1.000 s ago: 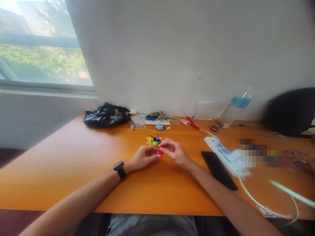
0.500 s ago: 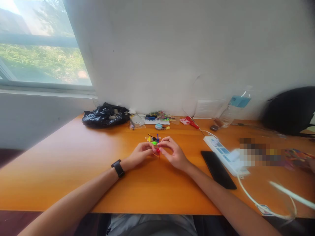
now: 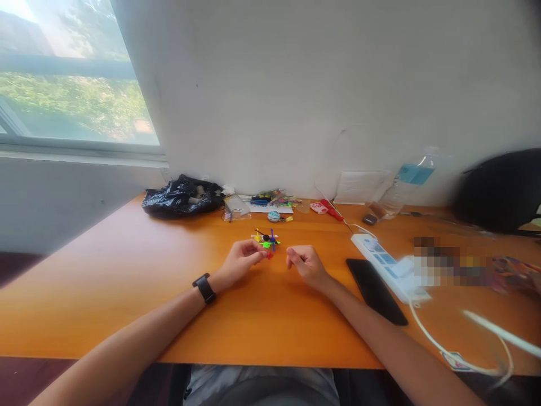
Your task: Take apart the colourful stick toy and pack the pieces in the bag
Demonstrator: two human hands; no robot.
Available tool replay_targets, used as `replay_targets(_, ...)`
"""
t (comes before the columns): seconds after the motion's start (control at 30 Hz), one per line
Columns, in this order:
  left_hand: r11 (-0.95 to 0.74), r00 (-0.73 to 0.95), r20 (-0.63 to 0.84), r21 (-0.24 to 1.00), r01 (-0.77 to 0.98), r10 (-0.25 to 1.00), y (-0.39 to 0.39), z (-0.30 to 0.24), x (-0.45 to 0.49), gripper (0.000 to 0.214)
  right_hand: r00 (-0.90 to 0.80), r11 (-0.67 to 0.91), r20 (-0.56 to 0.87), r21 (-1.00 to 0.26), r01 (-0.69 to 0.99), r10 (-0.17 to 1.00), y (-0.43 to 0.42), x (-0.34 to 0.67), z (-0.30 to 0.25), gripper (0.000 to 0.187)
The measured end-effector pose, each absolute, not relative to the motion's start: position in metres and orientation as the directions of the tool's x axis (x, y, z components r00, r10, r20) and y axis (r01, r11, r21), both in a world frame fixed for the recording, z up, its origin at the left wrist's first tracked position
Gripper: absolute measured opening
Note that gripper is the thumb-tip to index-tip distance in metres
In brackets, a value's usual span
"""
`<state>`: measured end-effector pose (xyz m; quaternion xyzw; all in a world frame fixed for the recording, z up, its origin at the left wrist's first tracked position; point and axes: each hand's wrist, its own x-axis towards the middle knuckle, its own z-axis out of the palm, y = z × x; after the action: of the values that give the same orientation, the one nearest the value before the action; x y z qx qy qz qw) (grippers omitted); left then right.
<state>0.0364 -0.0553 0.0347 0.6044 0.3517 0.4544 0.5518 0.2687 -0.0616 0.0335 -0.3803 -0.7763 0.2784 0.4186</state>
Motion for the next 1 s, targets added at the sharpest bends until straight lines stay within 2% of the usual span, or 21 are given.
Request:
replay_targets(0.17,-0.231,0.182,0.226,0.973,0.008,0.957,-0.044,0.022,0.033,0.033,-0.382,0.556,0.419,-0.729,0.4,0.823,-0.06,0.266,0.032,0.068)
replay_targets(0.27,-0.273,0.141,0.26,0.958,0.086,0.955,-0.037,0.014,0.029,0.037,-0.408,0.566,0.41,-0.71,0.418,0.816,-0.059,0.266,0.029,0.067)
replay_targets(0.7,-0.319,0.224,0.288,0.941,0.115,0.931,-0.03,0.004,0.031,0.039,-0.423,0.556,0.384,-0.707,0.436,0.82,-0.058,0.265,0.026,0.062)
replay_targets(1.0,-0.43,0.228,0.38,0.868,0.247,0.897,-0.027,0.011,0.034,0.035,-0.447,0.569,0.379,-0.695,0.44,0.81,-0.059,0.262,0.024,0.061)
